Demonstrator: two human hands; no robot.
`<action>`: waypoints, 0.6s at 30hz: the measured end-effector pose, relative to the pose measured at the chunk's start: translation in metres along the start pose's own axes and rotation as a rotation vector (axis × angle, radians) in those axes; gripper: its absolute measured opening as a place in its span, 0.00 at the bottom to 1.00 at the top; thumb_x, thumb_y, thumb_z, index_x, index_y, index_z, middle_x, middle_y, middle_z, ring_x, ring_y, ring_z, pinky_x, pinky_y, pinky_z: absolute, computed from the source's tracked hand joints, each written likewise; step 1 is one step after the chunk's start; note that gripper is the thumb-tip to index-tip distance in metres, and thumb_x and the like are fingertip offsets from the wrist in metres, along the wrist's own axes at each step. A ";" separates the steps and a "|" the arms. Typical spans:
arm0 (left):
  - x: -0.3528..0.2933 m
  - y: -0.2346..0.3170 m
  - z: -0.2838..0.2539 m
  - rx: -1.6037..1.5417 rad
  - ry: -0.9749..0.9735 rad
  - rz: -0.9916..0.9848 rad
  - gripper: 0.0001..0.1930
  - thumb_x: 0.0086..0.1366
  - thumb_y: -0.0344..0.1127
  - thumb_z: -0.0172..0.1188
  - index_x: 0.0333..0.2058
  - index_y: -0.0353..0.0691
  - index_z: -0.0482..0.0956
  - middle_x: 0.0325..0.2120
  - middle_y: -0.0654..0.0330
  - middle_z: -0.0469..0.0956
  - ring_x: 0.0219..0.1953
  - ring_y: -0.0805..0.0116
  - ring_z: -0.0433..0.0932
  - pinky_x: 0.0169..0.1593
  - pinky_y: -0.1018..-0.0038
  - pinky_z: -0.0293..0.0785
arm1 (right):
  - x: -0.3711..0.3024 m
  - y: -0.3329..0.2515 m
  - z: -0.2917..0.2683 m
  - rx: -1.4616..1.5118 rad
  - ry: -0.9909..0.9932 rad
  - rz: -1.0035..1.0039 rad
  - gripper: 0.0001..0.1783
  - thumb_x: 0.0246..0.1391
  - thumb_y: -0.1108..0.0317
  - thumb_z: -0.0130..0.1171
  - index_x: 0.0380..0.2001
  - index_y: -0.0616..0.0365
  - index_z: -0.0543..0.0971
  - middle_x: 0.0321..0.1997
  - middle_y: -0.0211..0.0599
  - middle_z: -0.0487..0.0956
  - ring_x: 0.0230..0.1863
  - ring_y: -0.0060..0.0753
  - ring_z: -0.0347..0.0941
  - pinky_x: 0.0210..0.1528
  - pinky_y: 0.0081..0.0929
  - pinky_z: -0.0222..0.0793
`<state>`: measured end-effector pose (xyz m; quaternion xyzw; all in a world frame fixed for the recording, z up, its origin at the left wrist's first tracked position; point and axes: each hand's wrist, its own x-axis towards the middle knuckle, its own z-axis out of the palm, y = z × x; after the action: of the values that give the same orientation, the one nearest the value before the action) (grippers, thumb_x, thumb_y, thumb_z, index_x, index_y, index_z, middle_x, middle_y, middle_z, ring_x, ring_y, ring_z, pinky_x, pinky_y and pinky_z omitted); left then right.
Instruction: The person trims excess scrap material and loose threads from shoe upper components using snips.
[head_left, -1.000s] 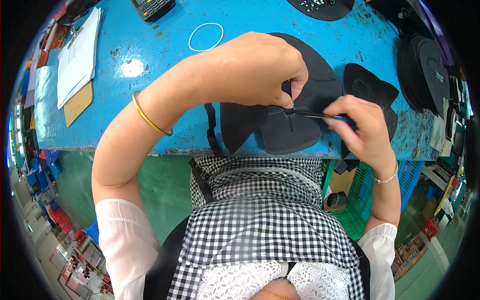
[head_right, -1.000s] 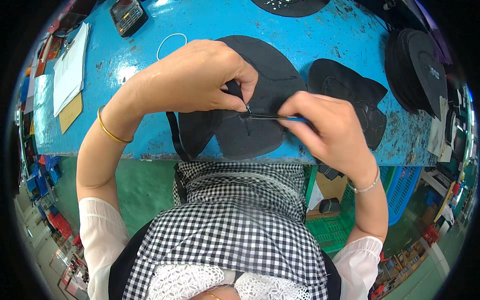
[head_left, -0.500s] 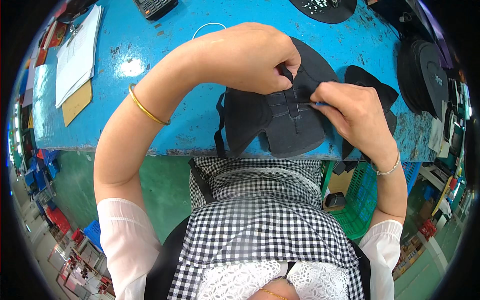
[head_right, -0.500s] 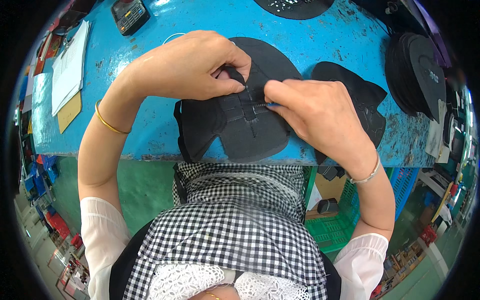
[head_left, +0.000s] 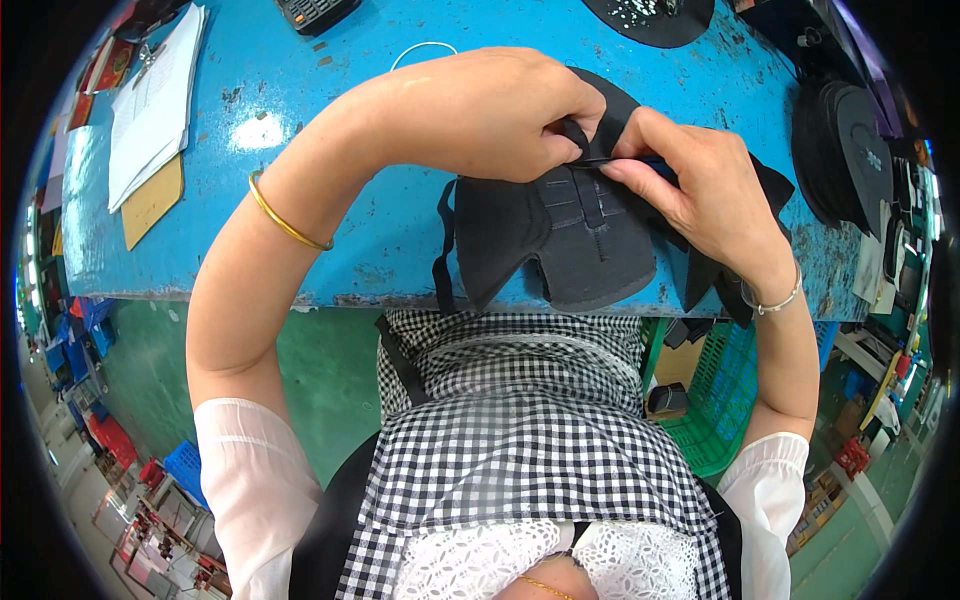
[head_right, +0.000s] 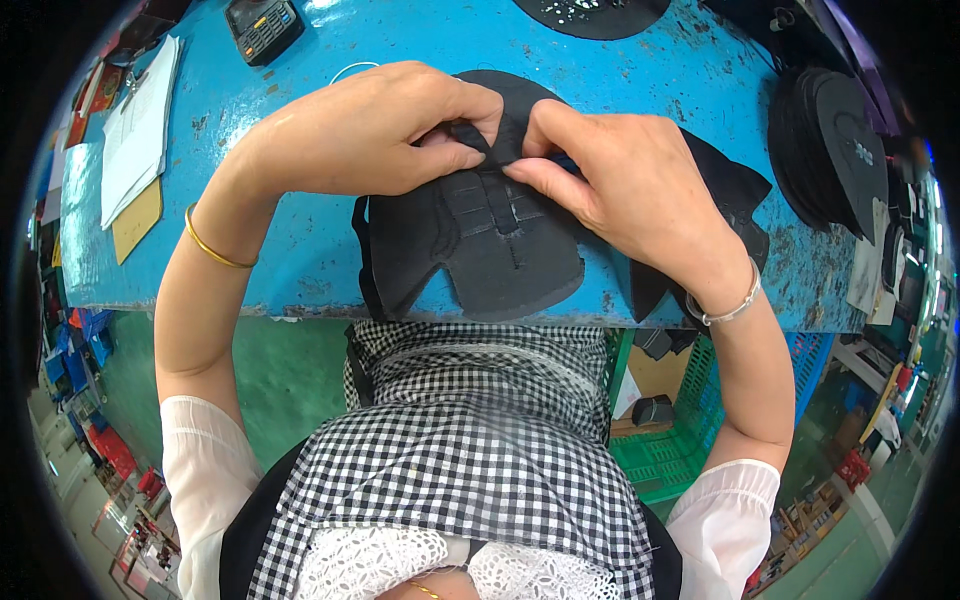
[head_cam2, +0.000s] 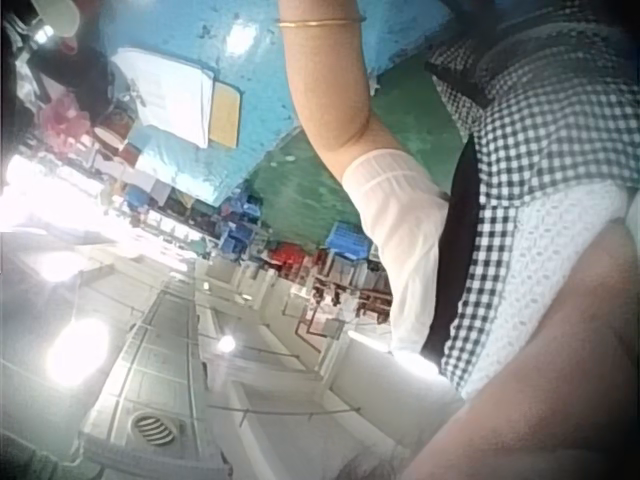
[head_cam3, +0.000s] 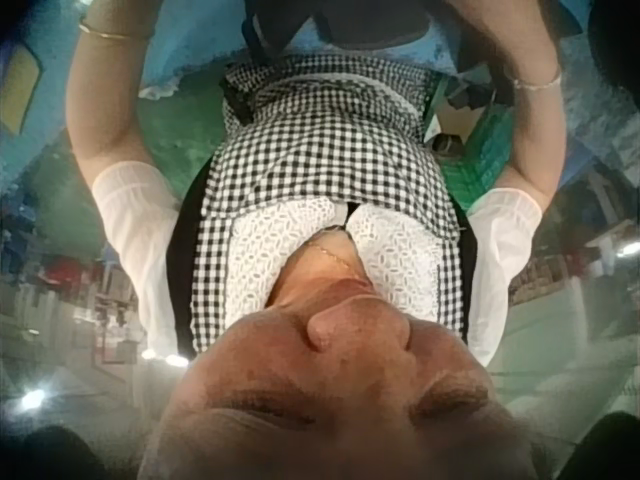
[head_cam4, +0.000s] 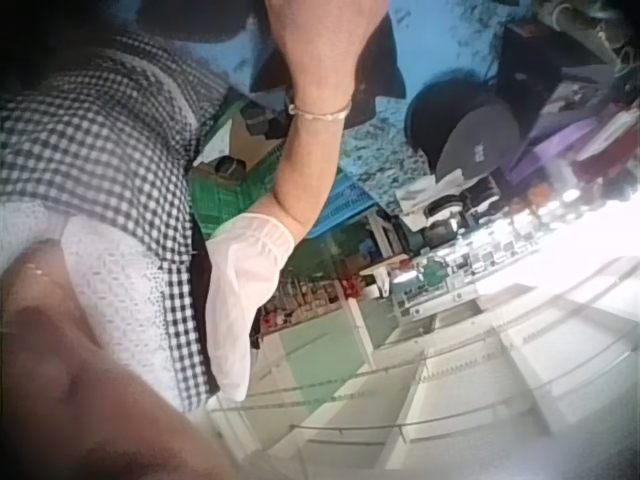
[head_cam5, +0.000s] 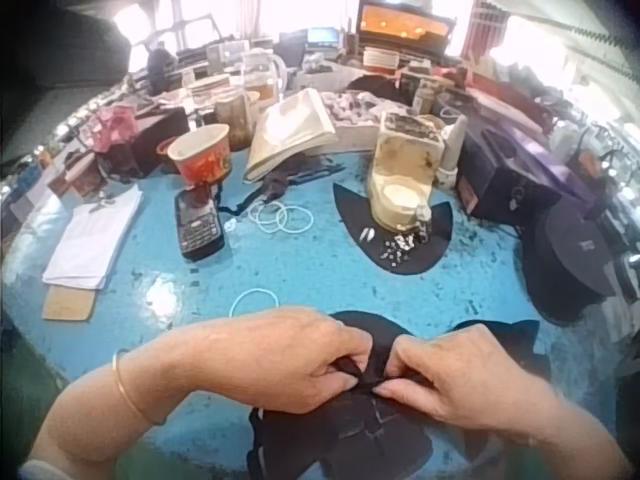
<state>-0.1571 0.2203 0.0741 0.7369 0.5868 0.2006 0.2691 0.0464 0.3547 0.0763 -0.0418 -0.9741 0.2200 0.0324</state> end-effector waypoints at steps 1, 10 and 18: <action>-0.002 -0.002 0.001 0.001 0.003 -0.004 0.07 0.62 0.33 0.59 0.36 0.38 0.78 0.25 0.54 0.75 0.27 0.58 0.75 0.33 0.66 0.71 | 0.000 0.001 0.000 0.023 -0.019 0.028 0.14 0.57 0.58 0.64 0.33 0.55 0.74 0.23 0.36 0.76 0.24 0.41 0.76 0.26 0.35 0.67; -0.045 -0.003 -0.029 -1.145 0.426 -0.307 0.05 0.66 0.31 0.63 0.38 0.37 0.80 0.18 0.70 0.74 0.17 0.88 0.64 0.20 0.88 0.53 | -0.022 -0.069 0.018 -0.299 -0.026 -0.066 0.21 0.50 0.65 0.68 0.45 0.62 0.77 0.52 0.50 0.80 0.24 0.29 0.77 0.25 0.24 0.73; -0.055 0.020 -0.057 -0.521 0.828 -0.093 0.08 0.67 0.33 0.60 0.41 0.35 0.81 0.19 0.64 0.78 0.15 0.84 0.69 0.17 0.89 0.53 | -0.020 -0.080 0.040 -0.382 0.078 -0.014 0.09 0.53 0.70 0.58 0.34 0.63 0.72 0.48 0.62 0.81 0.10 0.23 0.69 0.11 0.22 0.63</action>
<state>-0.1893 0.1728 0.1317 0.4765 0.6070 0.6047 0.1970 0.0581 0.2638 0.0736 -0.0488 -0.9964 0.0293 0.0634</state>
